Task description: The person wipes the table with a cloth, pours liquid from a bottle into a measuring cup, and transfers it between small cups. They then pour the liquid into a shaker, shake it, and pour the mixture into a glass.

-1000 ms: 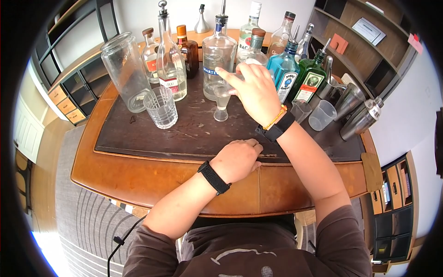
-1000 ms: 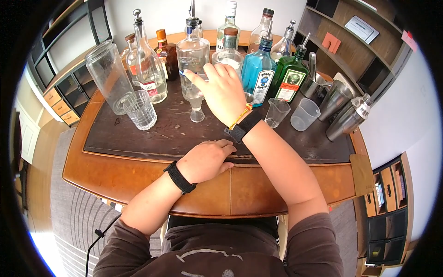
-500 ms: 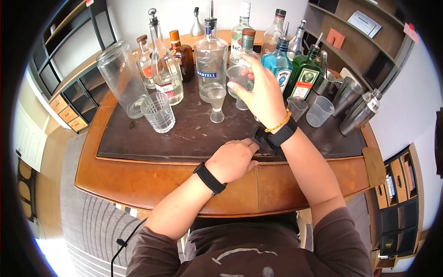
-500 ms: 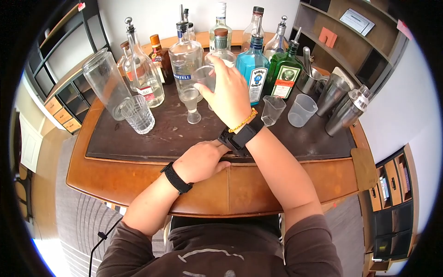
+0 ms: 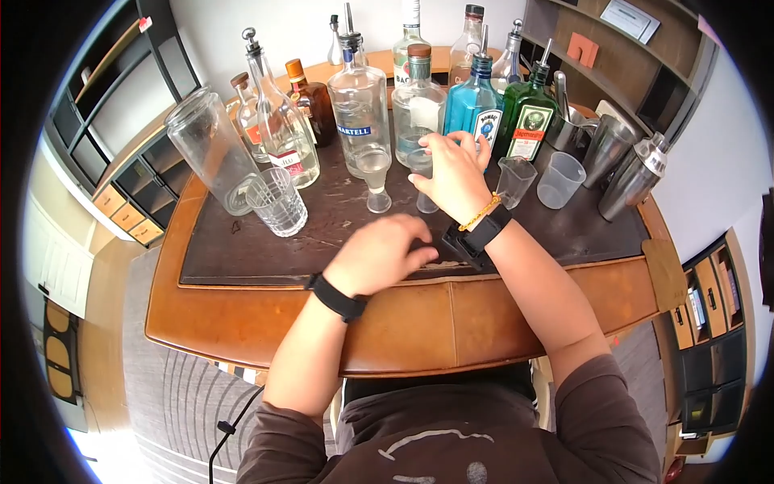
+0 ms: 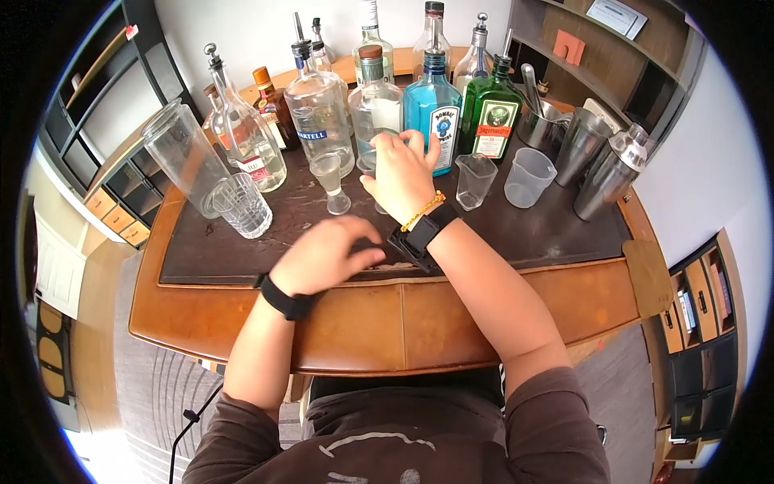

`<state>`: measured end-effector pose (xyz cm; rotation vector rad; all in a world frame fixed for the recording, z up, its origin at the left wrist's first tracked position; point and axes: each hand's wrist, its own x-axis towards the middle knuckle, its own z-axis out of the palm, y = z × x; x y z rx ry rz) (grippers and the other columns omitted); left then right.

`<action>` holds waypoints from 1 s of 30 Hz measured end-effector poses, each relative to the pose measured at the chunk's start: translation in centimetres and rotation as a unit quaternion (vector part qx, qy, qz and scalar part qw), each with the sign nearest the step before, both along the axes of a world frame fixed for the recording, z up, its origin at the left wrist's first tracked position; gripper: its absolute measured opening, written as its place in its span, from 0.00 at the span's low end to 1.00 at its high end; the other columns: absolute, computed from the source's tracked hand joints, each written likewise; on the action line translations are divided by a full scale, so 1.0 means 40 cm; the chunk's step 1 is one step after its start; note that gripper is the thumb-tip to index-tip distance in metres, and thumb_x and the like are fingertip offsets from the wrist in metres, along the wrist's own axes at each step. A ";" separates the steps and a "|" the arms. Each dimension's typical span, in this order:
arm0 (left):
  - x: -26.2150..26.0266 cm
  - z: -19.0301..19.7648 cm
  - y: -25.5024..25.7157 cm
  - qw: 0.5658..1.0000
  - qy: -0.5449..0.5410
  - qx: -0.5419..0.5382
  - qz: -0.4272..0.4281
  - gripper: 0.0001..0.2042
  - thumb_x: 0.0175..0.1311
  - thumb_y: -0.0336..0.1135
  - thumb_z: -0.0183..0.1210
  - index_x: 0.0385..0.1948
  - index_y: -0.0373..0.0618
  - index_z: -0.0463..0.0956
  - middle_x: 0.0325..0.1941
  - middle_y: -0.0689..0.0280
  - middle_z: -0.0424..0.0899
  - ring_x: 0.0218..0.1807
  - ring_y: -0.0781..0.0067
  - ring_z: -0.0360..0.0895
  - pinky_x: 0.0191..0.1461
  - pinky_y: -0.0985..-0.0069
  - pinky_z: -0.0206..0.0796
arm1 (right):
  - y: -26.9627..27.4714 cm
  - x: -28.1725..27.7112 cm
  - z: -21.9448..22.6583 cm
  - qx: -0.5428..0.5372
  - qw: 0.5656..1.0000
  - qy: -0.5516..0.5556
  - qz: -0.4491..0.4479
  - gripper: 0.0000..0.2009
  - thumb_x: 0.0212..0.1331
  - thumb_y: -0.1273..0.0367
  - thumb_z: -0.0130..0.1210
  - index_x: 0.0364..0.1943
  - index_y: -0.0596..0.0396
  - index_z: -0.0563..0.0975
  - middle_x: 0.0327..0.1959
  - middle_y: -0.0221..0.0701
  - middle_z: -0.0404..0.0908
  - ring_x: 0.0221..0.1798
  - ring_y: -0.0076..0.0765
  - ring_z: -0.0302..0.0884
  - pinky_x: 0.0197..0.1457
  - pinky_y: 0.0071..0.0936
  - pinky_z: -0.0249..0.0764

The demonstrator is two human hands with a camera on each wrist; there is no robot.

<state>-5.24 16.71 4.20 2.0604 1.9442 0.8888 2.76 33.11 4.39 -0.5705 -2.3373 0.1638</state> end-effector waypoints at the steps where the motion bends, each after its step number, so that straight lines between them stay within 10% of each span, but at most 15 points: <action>1: -0.012 0.024 -0.008 0.999 -0.002 0.012 0.043 0.11 0.58 0.38 0.65 0.28 0.39 0.78 0.27 0.57 0.83 0.32 0.56 0.81 0.39 0.66 0.72 | 0.000 0.003 -0.003 0.003 1.000 0.000 0.001 0.29 0.41 0.63 0.70 0.52 0.51 0.73 0.46 0.31 0.81 0.59 0.45 0.65 0.69 0.60 0.42; 6: -0.077 0.049 -0.015 0.944 -0.127 0.144 0.267 0.16 0.59 0.37 0.67 0.18 0.42 0.69 0.14 0.71 0.71 0.18 0.83 0.65 0.23 0.79 0.58 | -0.021 0.036 0.009 0.019 0.999 0.036 0.013 0.32 0.41 0.63 0.71 0.56 0.46 0.73 0.54 0.33 0.74 0.62 0.46 0.61 0.69 0.60 0.43; 9: -0.130 0.011 0.003 0.924 -0.096 0.194 0.315 0.16 0.56 0.38 0.69 0.37 0.39 0.73 0.34 0.63 0.81 0.34 0.78 0.77 0.36 0.77 0.70 | -0.038 0.070 0.027 0.041 0.997 0.071 0.005 0.33 0.41 0.63 0.71 0.57 0.43 0.72 0.57 0.34 0.69 0.64 0.47 0.58 0.69 0.60 0.44; 15: -0.181 -0.033 0.038 0.929 -0.255 0.083 0.256 0.38 0.53 0.40 0.72 0.62 0.33 0.60 0.58 0.49 0.73 0.57 0.59 0.76 0.57 0.67 0.72 | -0.033 0.173 0.018 0.033 0.991 0.127 0.024 0.29 0.43 0.63 0.69 0.55 0.40 0.75 0.57 0.34 0.68 0.63 0.47 0.59 0.68 0.51 0.49; 30: -0.223 -0.065 0.089 0.930 -0.324 0.018 0.173 0.25 0.57 0.25 0.66 0.56 0.34 0.68 0.51 0.57 0.82 0.55 0.69 0.79 0.60 0.74 0.68 | 0.021 0.207 -0.064 -0.022 0.982 0.180 0.048 0.23 0.47 0.67 0.66 0.51 0.42 0.75 0.56 0.33 0.68 0.61 0.48 0.62 0.64 0.47 0.57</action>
